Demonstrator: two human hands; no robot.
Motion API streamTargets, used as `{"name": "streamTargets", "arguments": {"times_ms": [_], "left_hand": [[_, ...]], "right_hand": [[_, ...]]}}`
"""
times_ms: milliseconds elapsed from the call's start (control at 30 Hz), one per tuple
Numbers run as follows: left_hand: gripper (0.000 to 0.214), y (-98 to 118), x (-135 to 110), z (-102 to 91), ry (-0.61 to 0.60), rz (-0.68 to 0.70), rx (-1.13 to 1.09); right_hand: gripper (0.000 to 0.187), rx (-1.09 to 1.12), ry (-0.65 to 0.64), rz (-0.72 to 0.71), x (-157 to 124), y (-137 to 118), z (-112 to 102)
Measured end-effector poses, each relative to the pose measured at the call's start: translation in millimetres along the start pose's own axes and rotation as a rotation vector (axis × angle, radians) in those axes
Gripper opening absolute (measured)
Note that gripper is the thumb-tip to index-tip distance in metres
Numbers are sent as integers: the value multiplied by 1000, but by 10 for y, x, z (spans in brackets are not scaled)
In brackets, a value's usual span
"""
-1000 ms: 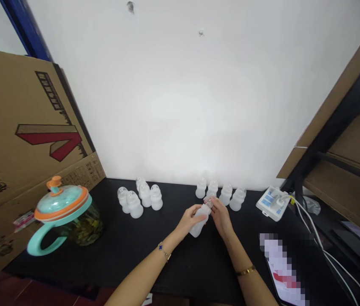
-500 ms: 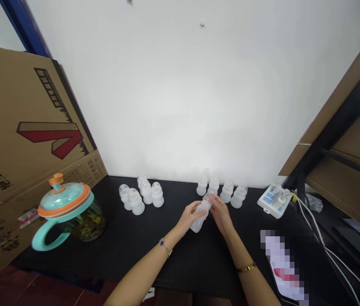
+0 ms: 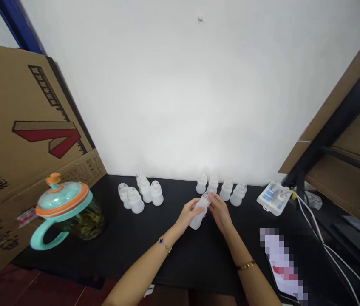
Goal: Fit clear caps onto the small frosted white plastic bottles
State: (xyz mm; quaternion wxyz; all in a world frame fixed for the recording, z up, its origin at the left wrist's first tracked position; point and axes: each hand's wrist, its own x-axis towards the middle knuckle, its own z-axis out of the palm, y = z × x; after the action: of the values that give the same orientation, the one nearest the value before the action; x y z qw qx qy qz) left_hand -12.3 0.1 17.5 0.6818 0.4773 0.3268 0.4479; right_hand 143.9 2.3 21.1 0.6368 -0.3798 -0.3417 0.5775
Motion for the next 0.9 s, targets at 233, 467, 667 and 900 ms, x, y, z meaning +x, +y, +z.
{"name": "streamTargets", "arguments": {"times_ms": [233, 467, 667, 900], "left_hand": [[56, 12, -13, 9, 1, -18, -3], [53, 22, -22, 17, 1, -12, -25], [51, 19, -17, 15, 7, 10, -15], [52, 29, -11, 9, 11, 7, -8]], "right_hand": [[34, 8, -10, 20, 10, 21, -1], [35, 29, -1, 28, 2, 13, 16], [38, 5, -13, 19, -17, -4, 17], [38, -10, -1, 26, 11, 16, 18]]}}
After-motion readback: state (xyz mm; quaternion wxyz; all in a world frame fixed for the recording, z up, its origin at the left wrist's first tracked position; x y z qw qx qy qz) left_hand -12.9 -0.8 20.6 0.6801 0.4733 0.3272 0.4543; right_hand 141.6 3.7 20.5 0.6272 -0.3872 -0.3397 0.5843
